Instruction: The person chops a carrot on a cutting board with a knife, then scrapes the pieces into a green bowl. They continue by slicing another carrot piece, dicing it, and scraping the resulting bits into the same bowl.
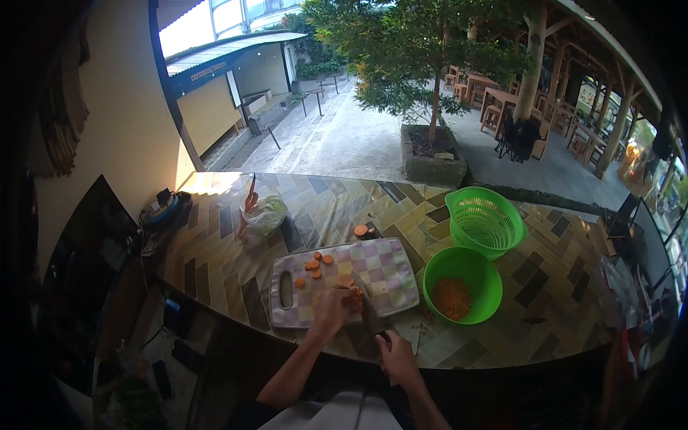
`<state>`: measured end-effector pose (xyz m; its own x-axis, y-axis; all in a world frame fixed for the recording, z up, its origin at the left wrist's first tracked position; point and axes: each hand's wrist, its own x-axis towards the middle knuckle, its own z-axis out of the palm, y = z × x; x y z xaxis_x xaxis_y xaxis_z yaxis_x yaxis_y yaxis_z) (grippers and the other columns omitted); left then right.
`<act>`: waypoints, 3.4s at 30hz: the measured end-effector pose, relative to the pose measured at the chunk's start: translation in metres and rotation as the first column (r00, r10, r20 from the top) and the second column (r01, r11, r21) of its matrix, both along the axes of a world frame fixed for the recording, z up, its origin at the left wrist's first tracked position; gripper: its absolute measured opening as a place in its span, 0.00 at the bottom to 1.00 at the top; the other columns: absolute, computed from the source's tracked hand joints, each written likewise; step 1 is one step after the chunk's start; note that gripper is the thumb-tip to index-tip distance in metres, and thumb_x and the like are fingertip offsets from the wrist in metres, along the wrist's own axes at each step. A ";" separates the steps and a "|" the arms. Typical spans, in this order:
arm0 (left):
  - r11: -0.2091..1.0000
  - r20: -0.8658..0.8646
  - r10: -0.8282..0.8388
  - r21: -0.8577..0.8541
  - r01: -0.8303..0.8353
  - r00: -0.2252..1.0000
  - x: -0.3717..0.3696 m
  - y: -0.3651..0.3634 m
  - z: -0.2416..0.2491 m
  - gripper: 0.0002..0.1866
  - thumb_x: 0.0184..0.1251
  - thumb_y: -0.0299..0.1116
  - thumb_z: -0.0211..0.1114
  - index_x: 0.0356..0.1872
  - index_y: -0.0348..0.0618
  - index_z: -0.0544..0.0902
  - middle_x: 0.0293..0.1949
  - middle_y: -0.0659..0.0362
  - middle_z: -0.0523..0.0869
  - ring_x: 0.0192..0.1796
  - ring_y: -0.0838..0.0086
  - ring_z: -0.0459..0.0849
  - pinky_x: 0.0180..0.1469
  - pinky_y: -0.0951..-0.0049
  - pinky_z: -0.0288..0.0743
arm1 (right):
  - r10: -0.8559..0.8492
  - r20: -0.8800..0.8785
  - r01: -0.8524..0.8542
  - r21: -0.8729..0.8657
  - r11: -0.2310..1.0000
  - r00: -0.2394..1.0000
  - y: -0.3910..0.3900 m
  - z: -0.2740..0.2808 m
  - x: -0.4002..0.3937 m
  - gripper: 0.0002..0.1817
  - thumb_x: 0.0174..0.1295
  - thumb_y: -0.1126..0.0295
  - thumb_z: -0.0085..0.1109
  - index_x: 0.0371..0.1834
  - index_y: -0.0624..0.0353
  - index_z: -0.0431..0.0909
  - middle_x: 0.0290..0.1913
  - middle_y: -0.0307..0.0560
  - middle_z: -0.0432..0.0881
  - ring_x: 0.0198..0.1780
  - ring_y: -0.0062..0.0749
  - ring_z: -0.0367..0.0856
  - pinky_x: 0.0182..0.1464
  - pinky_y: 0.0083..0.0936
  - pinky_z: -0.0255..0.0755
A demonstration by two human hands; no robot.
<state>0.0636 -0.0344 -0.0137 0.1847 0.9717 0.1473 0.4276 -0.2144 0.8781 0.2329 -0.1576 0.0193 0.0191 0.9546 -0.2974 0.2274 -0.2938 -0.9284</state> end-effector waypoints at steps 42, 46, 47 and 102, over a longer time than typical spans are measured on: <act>0.877 0.172 -0.416 0.335 0.344 0.893 0.226 -0.023 0.068 0.20 0.68 0.20 0.58 0.61 0.30 0.77 0.60 0.39 0.79 0.62 0.50 0.79 0.61 0.62 0.76 | -0.554 0.482 0.435 0.344 0.832 0.679 -0.070 0.105 0.121 0.10 0.69 0.70 0.59 0.41 0.69 0.78 0.28 0.63 0.82 0.35 0.60 0.83 0.35 0.43 0.72; 0.829 -0.038 -0.547 0.108 0.548 0.836 0.198 -0.039 0.094 0.16 0.67 0.22 0.62 0.56 0.32 0.82 0.54 0.41 0.85 0.55 0.51 0.85 0.54 0.65 0.81 | -0.571 0.451 0.421 0.394 0.817 0.686 -0.066 0.096 0.128 0.10 0.69 0.71 0.59 0.41 0.69 0.79 0.28 0.63 0.82 0.35 0.60 0.83 0.35 0.43 0.71; 0.805 -0.152 -0.585 0.018 0.594 0.797 0.193 -0.039 0.101 0.16 0.67 0.22 0.63 0.55 0.33 0.83 0.53 0.42 0.86 0.53 0.52 0.86 0.52 0.66 0.81 | -0.565 0.449 0.419 0.388 0.821 0.692 -0.066 0.096 0.128 0.10 0.69 0.70 0.59 0.41 0.70 0.78 0.28 0.64 0.82 0.35 0.60 0.83 0.35 0.43 0.71; 0.962 0.121 0.195 0.170 -0.214 0.973 0.022 0.011 0.050 0.07 0.65 0.26 0.67 0.42 0.38 0.89 0.40 0.48 0.89 0.42 0.61 0.88 0.47 0.65 0.79 | -0.110 0.227 0.102 0.049 0.994 0.968 -0.030 0.061 0.044 0.14 0.73 0.62 0.54 0.44 0.66 0.78 0.21 0.51 0.80 0.24 0.37 0.82 0.28 0.35 0.72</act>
<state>0.0858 -0.0232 0.0360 -0.0405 0.9426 0.3315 0.3887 -0.2908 0.8743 0.2773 -0.1879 0.0804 0.1846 0.9534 -0.2385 0.4048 -0.2949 -0.8656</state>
